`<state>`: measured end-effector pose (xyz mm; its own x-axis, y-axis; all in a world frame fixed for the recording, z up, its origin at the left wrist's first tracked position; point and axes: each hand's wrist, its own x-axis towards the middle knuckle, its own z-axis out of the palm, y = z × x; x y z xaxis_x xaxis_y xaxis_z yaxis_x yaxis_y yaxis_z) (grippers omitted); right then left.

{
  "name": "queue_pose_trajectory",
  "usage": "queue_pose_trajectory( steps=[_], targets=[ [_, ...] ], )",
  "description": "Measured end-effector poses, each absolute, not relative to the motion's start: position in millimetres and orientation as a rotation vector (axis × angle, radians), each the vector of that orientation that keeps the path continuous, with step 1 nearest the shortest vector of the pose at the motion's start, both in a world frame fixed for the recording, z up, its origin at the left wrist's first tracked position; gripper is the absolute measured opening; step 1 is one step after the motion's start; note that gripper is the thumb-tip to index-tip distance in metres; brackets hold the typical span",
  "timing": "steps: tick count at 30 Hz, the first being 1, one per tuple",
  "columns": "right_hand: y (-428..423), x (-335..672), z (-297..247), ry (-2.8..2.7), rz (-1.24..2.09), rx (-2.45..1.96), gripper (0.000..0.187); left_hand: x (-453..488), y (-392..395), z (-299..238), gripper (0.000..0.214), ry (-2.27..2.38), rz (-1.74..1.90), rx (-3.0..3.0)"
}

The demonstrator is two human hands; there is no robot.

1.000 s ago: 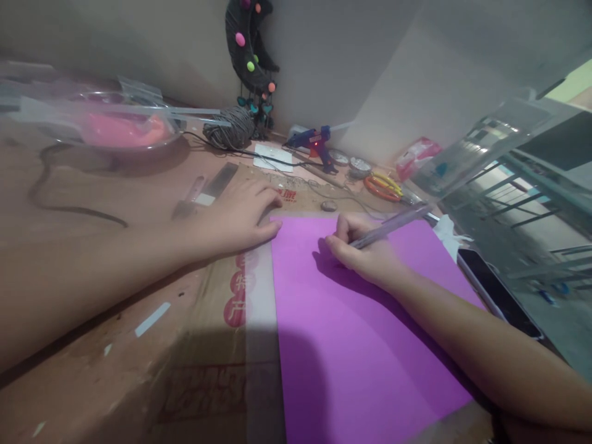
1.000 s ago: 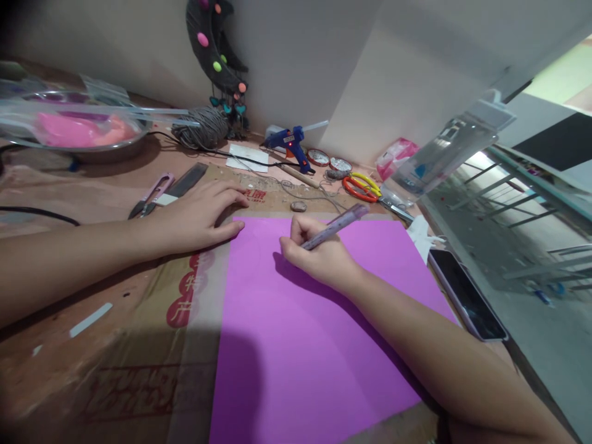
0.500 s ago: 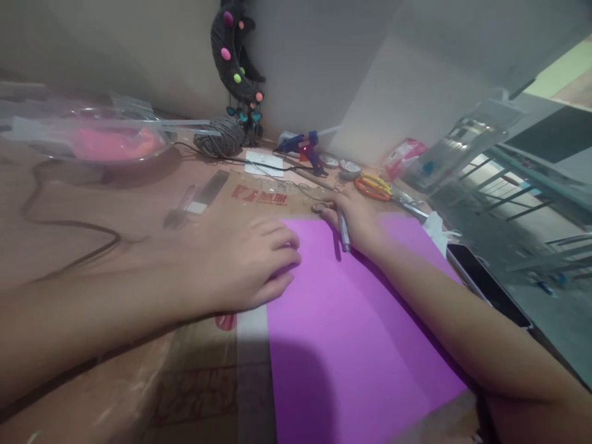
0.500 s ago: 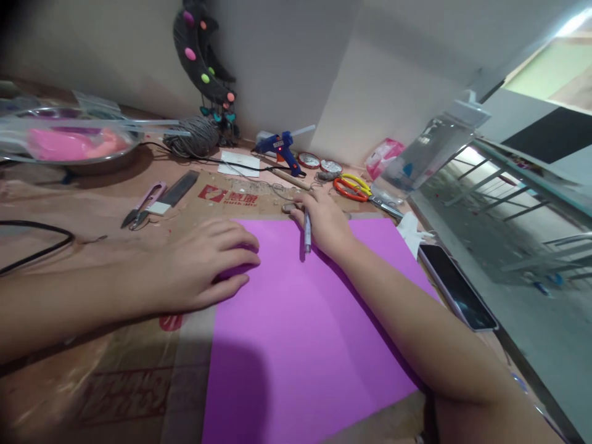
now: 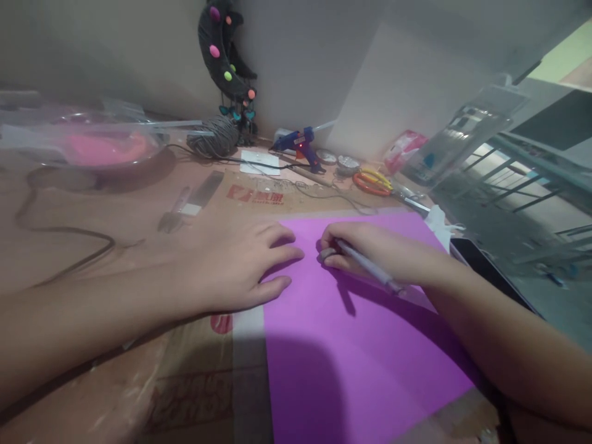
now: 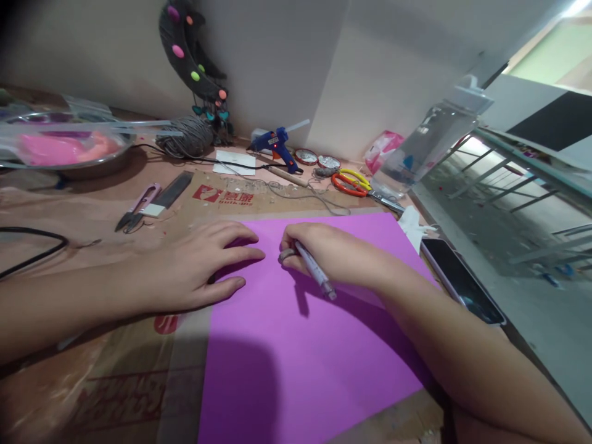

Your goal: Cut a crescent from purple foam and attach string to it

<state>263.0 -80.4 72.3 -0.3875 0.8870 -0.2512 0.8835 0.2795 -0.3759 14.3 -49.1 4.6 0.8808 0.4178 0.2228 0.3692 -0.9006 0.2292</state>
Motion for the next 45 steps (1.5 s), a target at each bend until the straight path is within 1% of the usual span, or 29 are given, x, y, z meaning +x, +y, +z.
queue_pose_trajectory(
  steps=[6, 13, 14, 18, 19, 23, 24, 28, 29, 33, 34, 38, 39, 43, 45],
  targets=[
    [-85, 257, 62, -2.449, 0.770, -1.641, 0.008, 15, -48, 3, 0.039, 0.593, 0.400, 2.911],
    [-82, 247, 51, -2.413, 0.468, -1.544, 0.006, 17, -47, 5, 0.038, 0.573, 0.378, 2.926],
    [-83, 246, 52, -2.415, 0.477, -1.543, 0.006, 17, -47, 5, 0.038, 0.570, 0.375, 2.930],
    [-85, 243, 60, -2.453, 0.678, -1.621, 0.008, 16, -47, 5, 0.038, 0.571, 0.368, 2.940],
    [-85, 243, 61, -2.448, 0.660, -1.637, 0.008, 16, -46, 4, 0.038, 0.568, 0.370, 2.941],
    [-78, 245, 53, -2.343, 0.368, -1.610, 0.008, 16, -45, 3, 0.038, 0.549, 0.374, 2.938],
    [-76, 246, 50, -2.337, 0.385, -1.592, 0.008, 16, -44, 4, 0.038, 0.552, 0.378, 2.937],
    [-76, 248, 47, -2.412, 0.644, -1.581, 0.007, 16, -45, 4, 0.037, 0.553, 0.384, 2.933],
    [-75, 248, 47, -2.418, 0.618, -1.589, 0.008, 16, -45, 4, 0.037, 0.546, 0.381, 2.936],
    [-69, 248, 45, -2.349, 0.315, -1.577, 0.009, 15, -44, 4, 0.037, 0.538, 0.387, 2.947],
    [-69, 248, 45, -2.348, 0.329, -1.577, 0.007, 15, -44, 4, 0.037, 0.539, 0.390, 2.946],
    [-74, 248, 50, -2.440, 0.581, -1.602, 0.006, 15, -44, 5, 0.038, 0.544, 0.366, 2.944],
    [-75, 248, 50, -2.448, 0.562, -1.606, 0.007, 15, -45, 6, 0.038, 0.548, 0.352, 2.945],
    [-59, 252, 36, -2.341, 0.234, -1.590, 0.011, 16, -46, 5, 0.037, 0.565, 0.365, 2.933],
    [-44, 258, 26, -2.274, 0.124, -1.576, 0.013, 15, -45, 5, 0.037, 0.548, 0.405, 2.899]
  ],
)
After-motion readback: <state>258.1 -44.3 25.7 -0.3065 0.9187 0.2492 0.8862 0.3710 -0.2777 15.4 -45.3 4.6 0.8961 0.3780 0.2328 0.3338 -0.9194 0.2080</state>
